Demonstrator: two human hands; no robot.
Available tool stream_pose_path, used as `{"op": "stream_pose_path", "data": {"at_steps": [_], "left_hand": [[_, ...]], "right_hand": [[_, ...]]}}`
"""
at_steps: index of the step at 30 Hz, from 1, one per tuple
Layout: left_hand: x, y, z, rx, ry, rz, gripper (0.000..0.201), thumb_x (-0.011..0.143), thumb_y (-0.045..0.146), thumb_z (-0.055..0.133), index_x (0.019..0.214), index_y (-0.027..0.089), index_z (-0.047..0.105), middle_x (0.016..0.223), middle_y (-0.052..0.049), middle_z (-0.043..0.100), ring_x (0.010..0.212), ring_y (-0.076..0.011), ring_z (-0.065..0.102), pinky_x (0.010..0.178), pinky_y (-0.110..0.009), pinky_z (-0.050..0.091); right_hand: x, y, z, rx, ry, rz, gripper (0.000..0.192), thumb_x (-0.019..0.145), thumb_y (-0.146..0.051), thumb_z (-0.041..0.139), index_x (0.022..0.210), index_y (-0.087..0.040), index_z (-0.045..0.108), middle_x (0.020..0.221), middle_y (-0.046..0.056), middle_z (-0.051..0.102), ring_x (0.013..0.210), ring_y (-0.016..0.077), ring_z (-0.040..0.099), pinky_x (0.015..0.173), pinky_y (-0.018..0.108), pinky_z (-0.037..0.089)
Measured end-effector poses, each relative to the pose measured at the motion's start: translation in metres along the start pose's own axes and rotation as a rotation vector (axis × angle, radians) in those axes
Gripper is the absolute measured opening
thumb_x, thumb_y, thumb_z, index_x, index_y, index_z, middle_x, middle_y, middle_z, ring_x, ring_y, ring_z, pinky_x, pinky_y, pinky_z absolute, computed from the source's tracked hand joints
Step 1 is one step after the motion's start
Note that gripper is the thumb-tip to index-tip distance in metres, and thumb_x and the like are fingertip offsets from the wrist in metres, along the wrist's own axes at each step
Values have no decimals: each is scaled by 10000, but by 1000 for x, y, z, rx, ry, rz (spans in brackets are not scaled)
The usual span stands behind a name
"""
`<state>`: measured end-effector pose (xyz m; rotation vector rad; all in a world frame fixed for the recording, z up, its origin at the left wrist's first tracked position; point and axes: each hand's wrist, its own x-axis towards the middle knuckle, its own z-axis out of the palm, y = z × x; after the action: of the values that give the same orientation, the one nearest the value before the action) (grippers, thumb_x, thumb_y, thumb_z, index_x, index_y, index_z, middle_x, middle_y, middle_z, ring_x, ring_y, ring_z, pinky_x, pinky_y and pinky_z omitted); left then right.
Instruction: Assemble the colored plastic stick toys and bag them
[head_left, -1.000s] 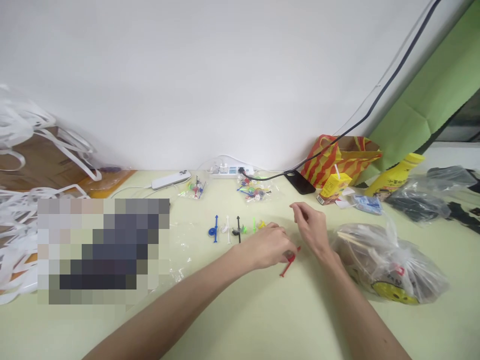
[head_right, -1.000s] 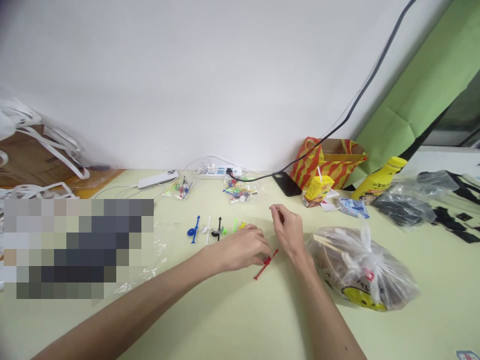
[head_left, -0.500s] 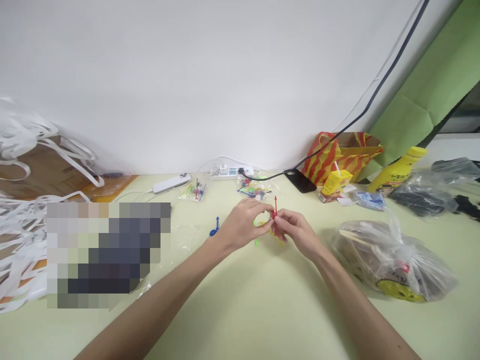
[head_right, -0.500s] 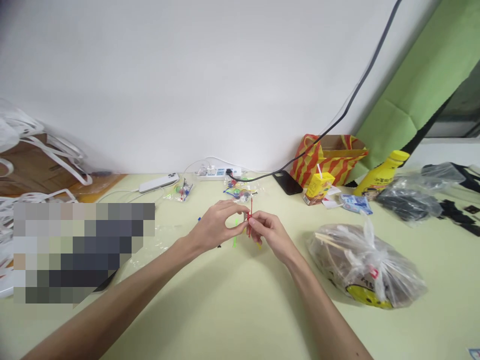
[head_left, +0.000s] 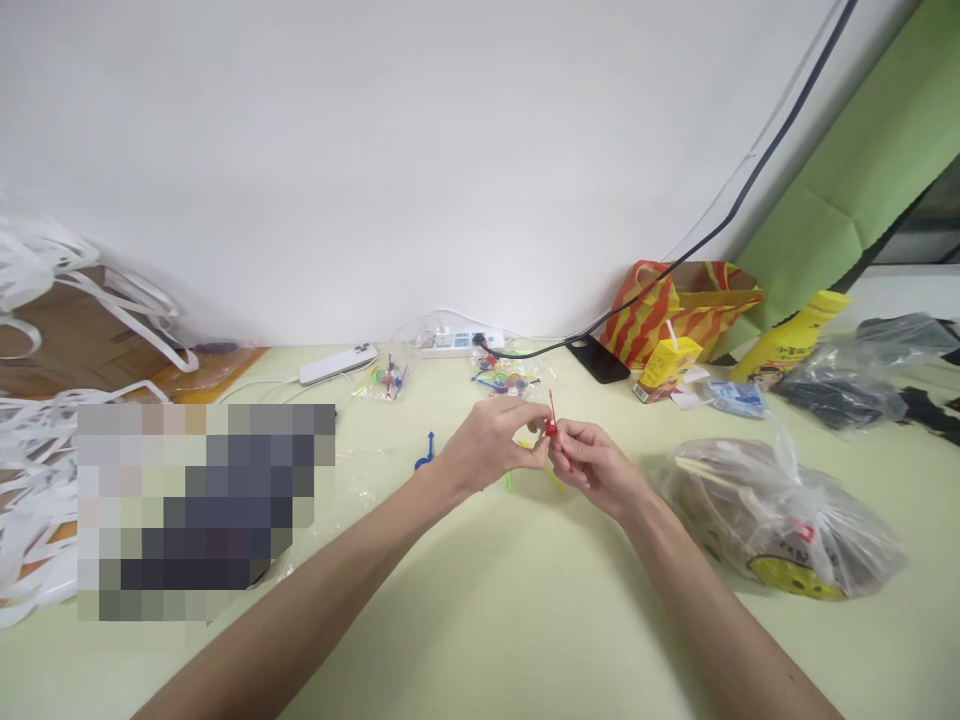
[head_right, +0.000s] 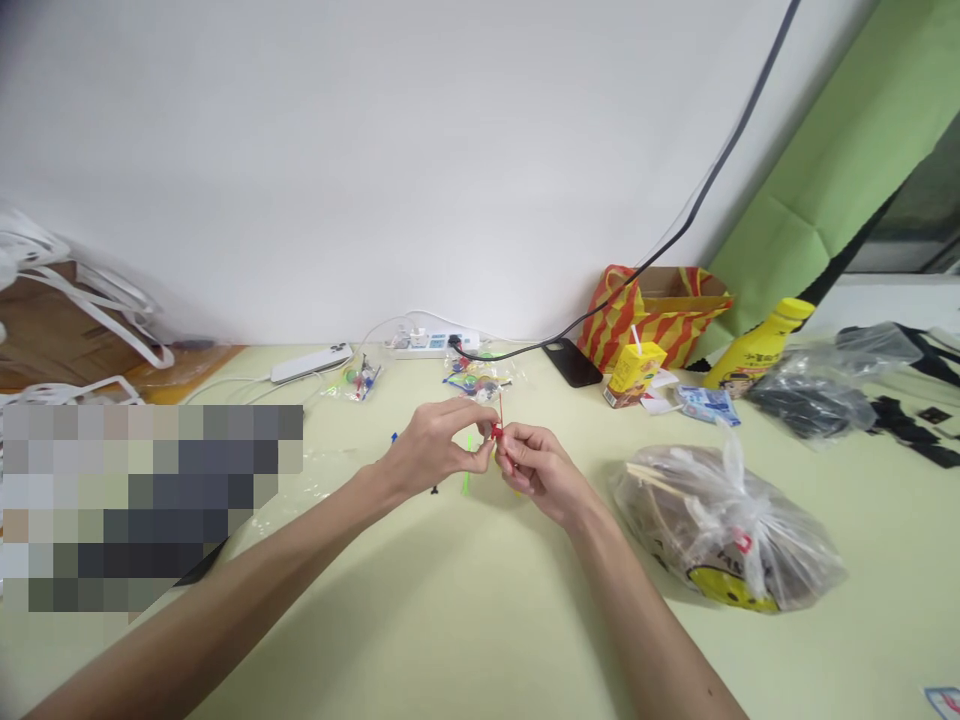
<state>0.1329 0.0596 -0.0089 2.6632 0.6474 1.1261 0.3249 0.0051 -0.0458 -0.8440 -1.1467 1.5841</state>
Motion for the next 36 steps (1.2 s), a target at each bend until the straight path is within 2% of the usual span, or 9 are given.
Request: {"op": "stream_pose_path", "data": {"at_steps": [4, 7, 12, 17, 20, 23, 27, 31, 36], "left_hand": [[-3, -14, -6, -13, -11, -60, 193, 814, 108, 591, 969, 188, 672, 820, 0, 705, 736, -122, 655, 752, -239, 514], [-3, -18, -3, 69, -133, -71, 122, 839, 184, 635, 949, 203, 683, 839, 0, 716, 814, -155, 667, 874, -298, 493], [2, -5, 35, 308, -386, -133, 130, 840, 300, 667, 874, 184, 716, 900, -67, 715, 950, -247, 649, 983, -420, 428], [3, 5, 62, 344, -412, -177, 220, 809, 382, 725, 796, 163, 722, 890, -100, 683, 962, -288, 630, 998, -464, 418], [-5, 2, 42, 309, -369, -175, 368, 805, 493, 746, 991, 177, 728, 1013, -101, 687, 1033, -293, 617, 1043, -479, 404], [-25, -10, 0, 214, -224, -187, 386, 877, 472, 698, 1179, 232, 668, 1154, -80, 679, 1130, -266, 595, 1051, -443, 425], [-67, -29, -51, 215, -49, -439, 242, 1012, 339, 501, 1195, 256, 637, 1150, -52, 679, 1079, -218, 627, 949, -380, 494], [-107, -31, -64, 333, -154, -458, 258, 1016, 271, 474, 1229, 250, 618, 1165, -69, 675, 1081, -243, 629, 929, -408, 503], [-126, -23, -62, 450, -293, -374, 257, 951, 203, 605, 1205, 236, 625, 1204, -98, 655, 1113, -293, 597, 894, -446, 497]], "right_hand": [[-2, -4, -14, -1, 138, -100, 389, 772, -539, 699, 732, -238, 455, 599, -64, 411, 423, 76, 204, 393, 234, 185], [3, 2, -22, -417, 238, -21, 340, 844, -544, 588, 753, -220, 536, 631, -18, 539, 432, 99, 359, 414, 241, 256], [9, 16, -38, -888, 354, 23, 260, 768, -385, 649, 589, -200, 610, 537, 25, 623, 519, 163, 520, 514, 268, 341], [1, 15, -50, -1050, 314, 26, 235, 786, -360, 622, 605, -211, 644, 528, 17, 652, 501, 170, 538, 519, 272, 353], [-2, 14, -54, -1098, 292, 24, 365, 861, -449, 569, 583, -217, 615, 508, 11, 622, 470, 162, 511, 498, 273, 338], [-2, 12, -59, -1137, 354, 11, 479, 908, -511, 521, 523, -226, 524, 480, 14, 564, 463, 161, 458, 494, 285, 291], [-1, 9, -55, -1203, 495, -82, 499, 928, -564, 511, 557, -230, 500, 506, 22, 556, 479, 164, 420, 511, 304, 262], [-2, 12, -23, -1270, 569, -258, 473, 994, -515, 448, 628, -223, 519, 538, 11, 557, 498, 162, 430, 553, 312, 287], [-1, 26, 43, -1352, 356, -517, 304, 1024, -371, 470, 820, -214, 631, 782, 49, 697, 764, 209, 570, 795, 362, 348]]}}
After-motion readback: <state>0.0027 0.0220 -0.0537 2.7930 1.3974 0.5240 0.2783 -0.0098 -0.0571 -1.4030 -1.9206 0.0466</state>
